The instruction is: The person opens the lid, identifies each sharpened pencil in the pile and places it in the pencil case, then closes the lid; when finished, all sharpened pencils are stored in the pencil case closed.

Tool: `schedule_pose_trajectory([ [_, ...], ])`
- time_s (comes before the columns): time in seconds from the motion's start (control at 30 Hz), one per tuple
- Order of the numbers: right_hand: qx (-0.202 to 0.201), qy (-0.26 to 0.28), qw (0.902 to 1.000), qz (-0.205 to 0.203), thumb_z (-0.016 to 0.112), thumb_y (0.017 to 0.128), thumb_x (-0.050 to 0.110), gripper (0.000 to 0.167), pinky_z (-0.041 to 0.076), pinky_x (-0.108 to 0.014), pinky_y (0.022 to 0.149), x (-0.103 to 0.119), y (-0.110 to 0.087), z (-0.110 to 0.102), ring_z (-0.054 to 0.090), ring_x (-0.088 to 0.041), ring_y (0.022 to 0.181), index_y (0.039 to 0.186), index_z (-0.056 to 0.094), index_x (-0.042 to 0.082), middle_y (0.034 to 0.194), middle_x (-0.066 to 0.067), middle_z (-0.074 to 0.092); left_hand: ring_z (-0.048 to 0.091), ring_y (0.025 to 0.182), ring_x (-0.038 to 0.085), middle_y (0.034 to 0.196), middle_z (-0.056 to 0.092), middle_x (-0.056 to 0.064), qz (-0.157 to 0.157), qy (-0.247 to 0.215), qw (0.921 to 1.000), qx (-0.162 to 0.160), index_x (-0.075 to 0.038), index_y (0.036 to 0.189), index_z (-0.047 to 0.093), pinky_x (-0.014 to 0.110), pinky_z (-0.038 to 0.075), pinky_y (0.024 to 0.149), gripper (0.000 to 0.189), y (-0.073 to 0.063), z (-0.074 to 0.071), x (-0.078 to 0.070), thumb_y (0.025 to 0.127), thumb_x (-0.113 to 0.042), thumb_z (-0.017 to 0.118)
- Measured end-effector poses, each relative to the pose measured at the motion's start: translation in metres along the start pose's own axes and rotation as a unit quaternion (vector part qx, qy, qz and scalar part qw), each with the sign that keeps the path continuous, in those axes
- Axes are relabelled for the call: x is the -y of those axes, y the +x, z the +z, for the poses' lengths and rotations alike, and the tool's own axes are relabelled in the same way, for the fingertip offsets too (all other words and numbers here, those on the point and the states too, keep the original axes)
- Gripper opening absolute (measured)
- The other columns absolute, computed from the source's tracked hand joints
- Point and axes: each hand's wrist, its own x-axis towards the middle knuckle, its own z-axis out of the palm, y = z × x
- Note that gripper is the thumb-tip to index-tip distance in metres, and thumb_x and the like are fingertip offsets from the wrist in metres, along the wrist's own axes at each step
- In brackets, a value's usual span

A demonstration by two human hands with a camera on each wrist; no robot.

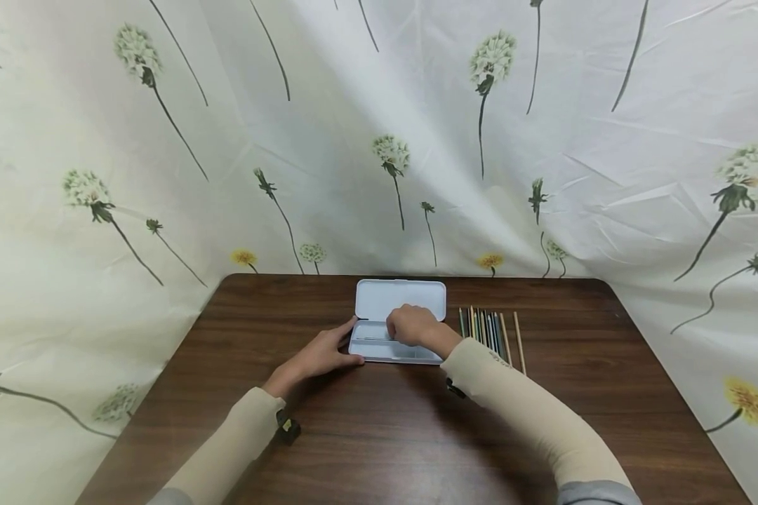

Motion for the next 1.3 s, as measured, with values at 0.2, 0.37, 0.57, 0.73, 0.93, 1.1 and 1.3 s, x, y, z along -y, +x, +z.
schedule_pose_trajectory([
  [0.2,-0.012,-0.027,0.9996,0.001,0.073,0.101,0.013,0.007,0.058,-0.042,0.08,-0.005,-0.007,-0.008,0.065,-0.017,0.085,0.104,0.08,0.012,0.103,-0.003,0.078,0.044,0.155,0.029,0.171,0.037,0.017,0.003,0.008,1.0,-0.003,-0.006,0.169,0.027,0.049,0.04,0.123,0.1,0.005,0.003,0.009,0.093,-0.035,0.085],
  [0.37,-0.039,-0.047,0.998,-0.013,0.073,0.099,0.014,0.006,0.057,-0.04,0.072,-0.017,-0.022,-0.019,0.064,-0.015,0.081,0.102,0.079,0.012,0.096,-0.001,0.076,0.043,0.155,0.032,0.171,0.035,0.019,0.006,0.015,0.9999,0.002,-0.003,0.169,0.026,0.05,0.04,0.124,0.099,0.001,0.0,0.001,0.094,-0.03,0.085],
  [0.57,-0.075,-0.049,0.9959,-0.011,0.073,0.098,0.013,0.007,0.057,-0.04,0.068,-0.037,-0.046,-0.037,0.065,-0.014,0.078,0.102,0.079,0.011,0.095,-0.001,0.077,0.041,0.156,0.032,0.172,0.034,0.019,0.011,0.015,0.9998,0.002,-0.004,0.169,0.024,0.049,0.039,0.124,0.1,0.002,0.001,0.002,0.094,-0.03,0.085],
  [0.73,-0.102,-0.031,0.9943,0.009,0.074,0.097,0.012,0.006,0.056,-0.039,0.068,-0.055,-0.067,-0.05,0.063,-0.013,0.074,0.1,0.08,0.011,0.091,-0.001,0.076,0.042,0.156,0.032,0.171,0.035,0.019,0.014,0.01,0.9999,-0.002,-0.004,0.169,0.024,0.051,0.039,0.124,0.1,0.002,0.001,0.003,0.094,-0.029,0.085],
  [0.93,-0.12,-0.014,0.9923,0.027,0.074,0.098,0.013,0.007,0.058,-0.044,0.072,-0.076,-0.09,-0.061,0.068,-0.014,0.078,0.1,0.08,0.012,0.091,-0.001,0.078,0.041,0.156,0.032,0.172,0.035,0.018,0.009,0.015,0.9998,0.0,-0.005,0.17,0.023,0.05,0.039,0.124,0.101,0.002,0.0,0.003,0.094,-0.031,0.085],
  [1.1,-0.121,-0.004,0.9914,0.049,0.073,0.098,0.011,0.012,0.057,-0.042,0.07,-0.093,-0.106,-0.063,0.066,-0.014,0.074,0.105,0.08,0.006,0.092,-0.005,0.078,0.04,0.157,0.032,0.172,0.033,0.018,0.006,0.017,0.9998,0.002,-0.005,0.169,0.024,0.05,0.039,0.124,0.1,0.001,0.0,0.002,0.094,-0.032,0.084],
  [1.3,-0.118,0.012,0.9892,0.086,0.07,0.098,0.011,0.012,0.054,-0.04,0.067,-0.116,-0.121,-0.056,0.064,-0.015,0.071,0.102,0.079,0.004,0.089,-0.006,0.076,0.04,0.157,0.032,0.172,0.033,0.018,0.007,0.018,0.9998,0.005,-0.005,0.169,0.025,0.05,0.04,0.124,0.099,0.001,0.0,0.002,0.095,-0.033,0.084],
])
